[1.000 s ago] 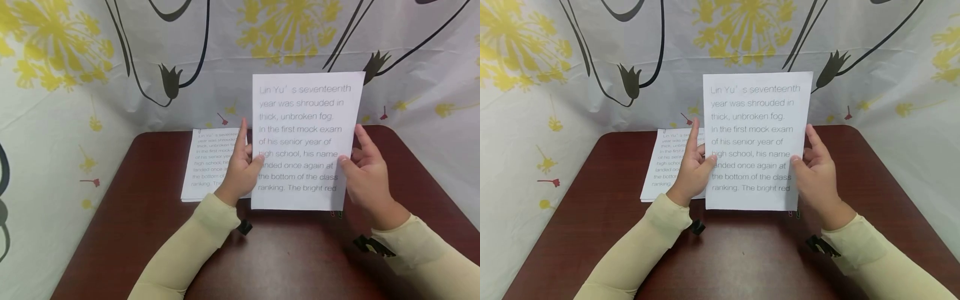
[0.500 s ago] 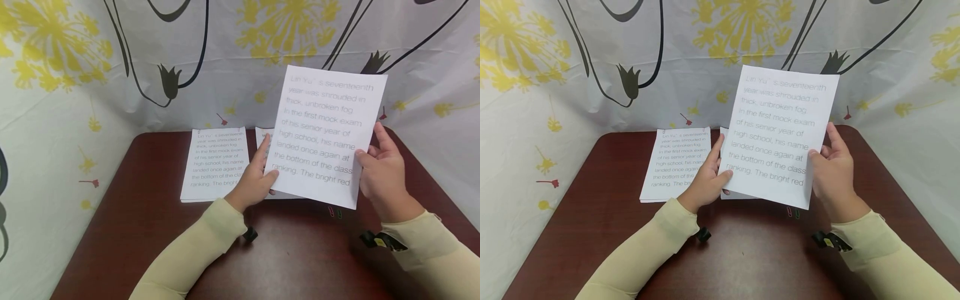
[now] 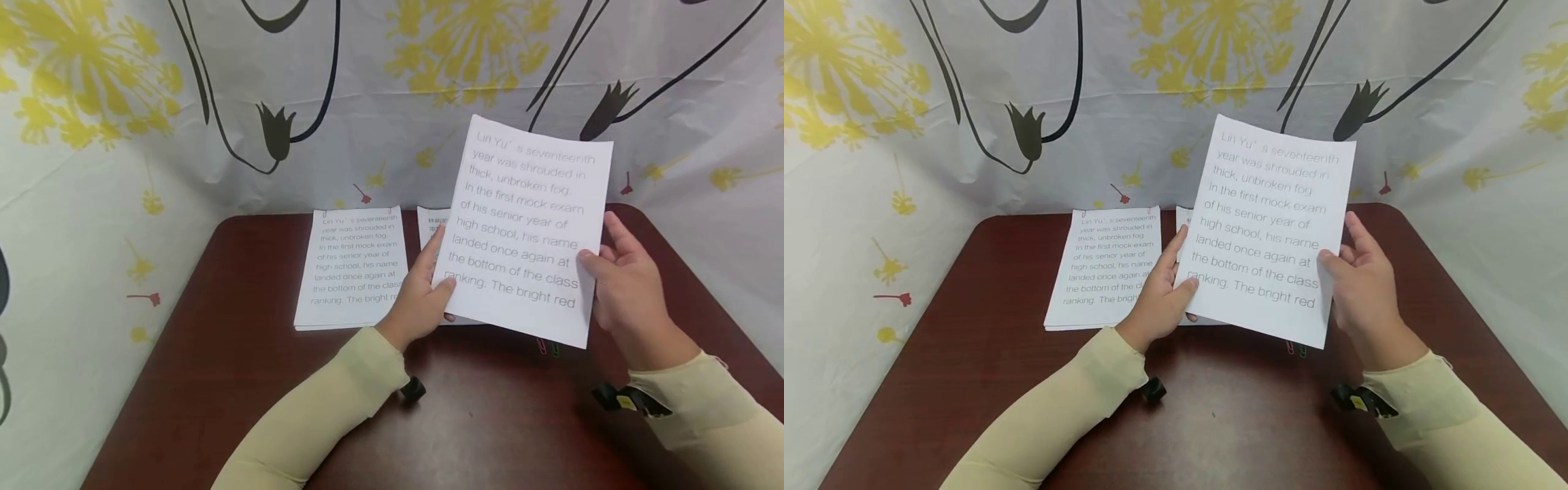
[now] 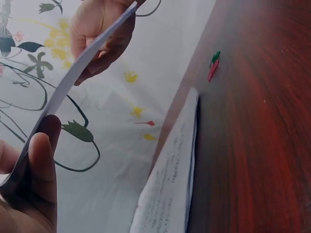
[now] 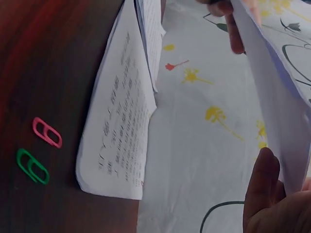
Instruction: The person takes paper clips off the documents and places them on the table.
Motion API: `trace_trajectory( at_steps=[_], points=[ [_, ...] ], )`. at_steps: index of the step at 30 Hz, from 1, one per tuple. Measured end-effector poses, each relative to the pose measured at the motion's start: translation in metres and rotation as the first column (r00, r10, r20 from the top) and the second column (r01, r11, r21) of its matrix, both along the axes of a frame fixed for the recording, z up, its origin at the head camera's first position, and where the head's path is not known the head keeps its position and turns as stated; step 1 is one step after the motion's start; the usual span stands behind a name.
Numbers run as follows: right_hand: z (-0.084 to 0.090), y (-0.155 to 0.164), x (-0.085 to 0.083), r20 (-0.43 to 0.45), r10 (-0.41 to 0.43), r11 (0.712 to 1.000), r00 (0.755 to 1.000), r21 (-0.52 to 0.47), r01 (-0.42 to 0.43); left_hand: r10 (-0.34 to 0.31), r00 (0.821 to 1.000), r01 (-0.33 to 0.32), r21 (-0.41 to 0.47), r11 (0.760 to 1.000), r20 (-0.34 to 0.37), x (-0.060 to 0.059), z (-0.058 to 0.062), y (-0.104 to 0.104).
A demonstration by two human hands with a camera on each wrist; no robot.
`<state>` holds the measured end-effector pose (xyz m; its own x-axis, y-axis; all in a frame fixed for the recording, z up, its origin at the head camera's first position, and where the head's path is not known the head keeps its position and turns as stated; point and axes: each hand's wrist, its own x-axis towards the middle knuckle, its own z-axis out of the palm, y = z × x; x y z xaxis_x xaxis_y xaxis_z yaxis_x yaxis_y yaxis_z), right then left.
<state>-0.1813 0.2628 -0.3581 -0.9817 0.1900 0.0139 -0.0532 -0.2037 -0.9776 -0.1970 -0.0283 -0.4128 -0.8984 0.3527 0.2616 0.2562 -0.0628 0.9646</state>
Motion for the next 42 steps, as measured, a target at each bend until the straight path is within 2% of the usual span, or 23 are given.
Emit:
trace_trajectory(
  at_steps=[3, 9, 14, 16, 19, 20, 23, 25, 30, 33, 37, 38, 42],
  points=[
    [-0.003, 0.001, 0.002, 0.040, 0.031, 0.999, 0.999, 0.015, -0.032, 0.018, 0.999, -0.019, 0.014, 1.000, 0.026, -0.003, -0.003, 0.002],
    [-0.012, -0.001, 0.011, 0.034, 0.138, 0.987, 0.990, 0.079, -0.140, 0.041, 0.996, -0.045, 0.052, 0.998, 0.078, -0.006, -0.008, 0.003],
    [-0.019, -0.001, 0.022, 0.071, 0.175, 0.969, 0.982, 0.163, -0.184, 0.030, 0.997, -0.036, 0.082, 0.996, 0.076, -0.006, -0.010, 0.006],
    [-0.021, 0.000, 0.027, 0.102, 0.171, 0.949, 0.980, 0.251, -0.192, 0.020, 0.998, -0.026, 0.089, 0.996, 0.067, -0.005, -0.010, 0.009],
    [-0.022, 0.002, 0.034, 0.134, 0.151, 0.899, 0.979, 0.393, -0.192, 0.009, 0.997, -0.015, 0.091, 0.996, 0.073, -0.003, -0.009, 0.013],
    [-0.023, 0.003, 0.036, 0.130, 0.151, 0.894, 0.980, 0.406, -0.191, 0.007, 0.997, -0.015, 0.091, 0.996, 0.082, -0.002, -0.008, 0.014],
    [-0.023, 0.006, 0.042, 0.111, 0.149, 0.903, 0.982, 0.389, -0.181, -0.008, 0.996, -0.001, 0.104, 0.995, 0.092, 0.001, -0.007, 0.017],
    [-0.022, 0.008, 0.044, 0.097, 0.145, 0.922, 0.985, 0.349, -0.170, -0.024, 0.996, 0.014, 0.113, 0.993, 0.085, 0.003, -0.007, 0.019],
    [-0.020, 0.015, 0.040, 0.095, 0.094, 0.922, 0.991, 0.367, -0.123, -0.058, 0.996, 0.052, 0.090, 0.995, 0.066, 0.003, -0.008, 0.026],
    [-0.020, 0.023, 0.035, 0.116, 0.061, 0.889, 0.991, 0.446, -0.107, -0.069, 0.996, 0.065, 0.068, 0.996, 0.059, 0.000, -0.008, 0.034],
    [-0.020, 0.036, 0.026, 0.159, 0.001, 0.795, 0.987, 0.599, -0.097, -0.069, 0.994, 0.066, 0.045, 0.997, 0.087, -0.005, -0.006, 0.047],
    [-0.020, 0.040, 0.023, 0.170, -0.009, 0.790, 0.985, 0.606, -0.097, -0.066, 0.993, 0.062, 0.041, 0.997, 0.102, -0.006, -0.006, 0.051],
    [-0.020, 0.056, 0.013, 0.205, -0.041, 0.803, 0.978, 0.589, -0.090, -0.050, 0.985, 0.047, 0.018, 0.999, 0.162, -0.010, -0.005, 0.065]
  ],
)
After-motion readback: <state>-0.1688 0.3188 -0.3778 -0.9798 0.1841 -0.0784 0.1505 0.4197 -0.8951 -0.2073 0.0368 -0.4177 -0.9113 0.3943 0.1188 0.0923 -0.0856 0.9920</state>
